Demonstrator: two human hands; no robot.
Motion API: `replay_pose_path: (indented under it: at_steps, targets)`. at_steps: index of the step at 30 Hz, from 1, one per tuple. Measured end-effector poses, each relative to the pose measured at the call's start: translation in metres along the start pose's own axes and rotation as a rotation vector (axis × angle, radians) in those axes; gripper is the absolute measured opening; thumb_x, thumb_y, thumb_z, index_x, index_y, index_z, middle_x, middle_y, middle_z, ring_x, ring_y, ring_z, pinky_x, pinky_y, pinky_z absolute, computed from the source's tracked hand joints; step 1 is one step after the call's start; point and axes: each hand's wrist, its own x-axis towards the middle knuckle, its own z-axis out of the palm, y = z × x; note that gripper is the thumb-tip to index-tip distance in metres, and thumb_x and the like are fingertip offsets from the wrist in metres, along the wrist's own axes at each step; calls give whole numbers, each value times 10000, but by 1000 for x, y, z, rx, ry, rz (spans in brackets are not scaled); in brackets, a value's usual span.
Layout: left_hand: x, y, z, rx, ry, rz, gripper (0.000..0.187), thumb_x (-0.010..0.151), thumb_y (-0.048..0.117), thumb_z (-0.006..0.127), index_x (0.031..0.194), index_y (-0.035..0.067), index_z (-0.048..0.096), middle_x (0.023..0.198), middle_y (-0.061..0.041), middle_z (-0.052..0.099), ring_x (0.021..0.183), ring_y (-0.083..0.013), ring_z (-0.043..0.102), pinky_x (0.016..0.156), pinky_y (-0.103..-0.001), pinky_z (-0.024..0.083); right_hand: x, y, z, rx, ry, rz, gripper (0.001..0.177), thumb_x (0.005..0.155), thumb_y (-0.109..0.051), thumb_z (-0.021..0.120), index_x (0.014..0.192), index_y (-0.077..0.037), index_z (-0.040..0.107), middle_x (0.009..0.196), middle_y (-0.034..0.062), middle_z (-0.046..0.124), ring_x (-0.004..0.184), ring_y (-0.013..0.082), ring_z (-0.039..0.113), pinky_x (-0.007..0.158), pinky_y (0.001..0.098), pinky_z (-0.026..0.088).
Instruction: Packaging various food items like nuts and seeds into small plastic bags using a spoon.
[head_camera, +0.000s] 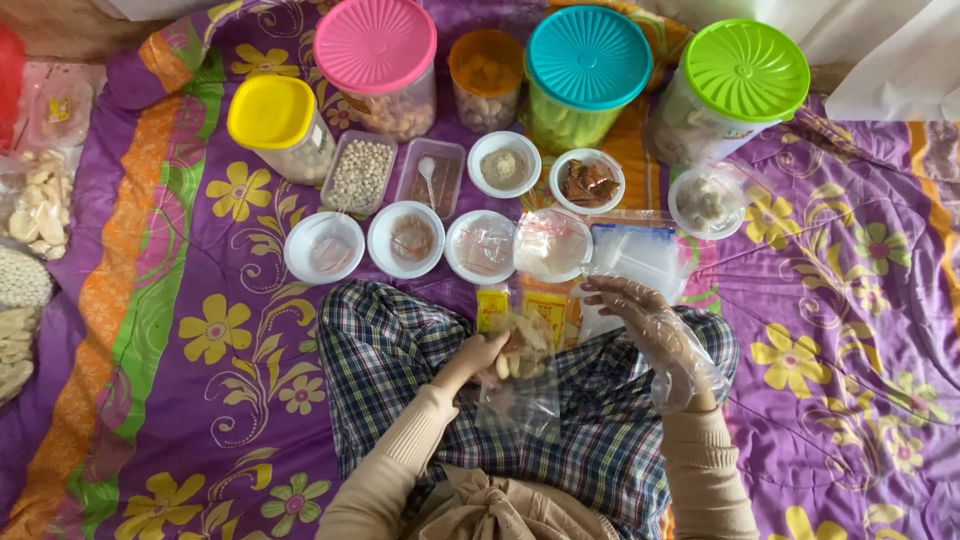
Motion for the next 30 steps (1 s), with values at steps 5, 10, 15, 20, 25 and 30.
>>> replay_pose_path:
  at_steps: [5, 10, 15, 20, 25, 30]
  targets:
    - [26, -16, -30, 227, 306, 243, 572, 971, 594, 548, 651, 120, 559, 544, -76, 575, 514, -249, 602, 475, -325, 472, 28, 12, -14, 327, 95, 10, 483, 970, -167, 547, 1422, 2, 561, 1326, 231, 621, 1186, 354, 610, 1035, 402, 441]
    - [51, 9, -89, 438, 643, 581, 301, 903, 149, 676, 1182, 58, 606, 1044, -169, 647, 1006, -348, 686, 768, -417, 585, 111, 89, -63, 819, 88, -116, 521, 999, -199, 574, 1507, -102, 509, 1376, 113, 614, 1185, 230, 633, 978, 317, 502]
    - [84, 17, -112, 732, 718, 946, 356, 831, 16, 701, 1177, 80, 646, 1138, -152, 608, 1062, -359, 664, 878, -424, 569, 157, 129, -80, 1070, 130, -144, 527, 1005, -231, 590, 1520, -147, 517, 1525, 133, 525, 1336, 272, 575, 991, 364, 512]
    - [79, 16, -109, 731, 737, 974, 377, 891, 114, 673, 1261, 102, 604, 1261, -169, 581, 1204, -370, 605, 988, -452, 530, 152, 121, -71, 952, 166, -97, 527, 991, -257, 588, 1508, -180, 520, 1475, 96, 552, 1289, 231, 580, 1004, 326, 501]
    - [85, 11, -106, 764, 761, 1008, 489, 865, 192, 690, 1335, 88, 600, 1344, -207, 566, 1330, -440, 487, 1085, -555, 425, 129, 98, -52, 677, 211, -23, 607, 992, -350, 519, 1573, -216, 407, 1497, 27, 462, 1312, 168, 495, 1065, 291, 402]
    - [101, 3, -99, 854, 767, 1015, 259, 963, 210, 630, 1194, 107, 679, 1241, -85, 648, 1296, -298, 533, 1118, -497, 386, 128, 91, -45, 529, 171, 13, 671, 986, -369, 462, 1618, -205, 309, 1619, 121, 340, 1446, 284, 392, 1163, 429, 288]
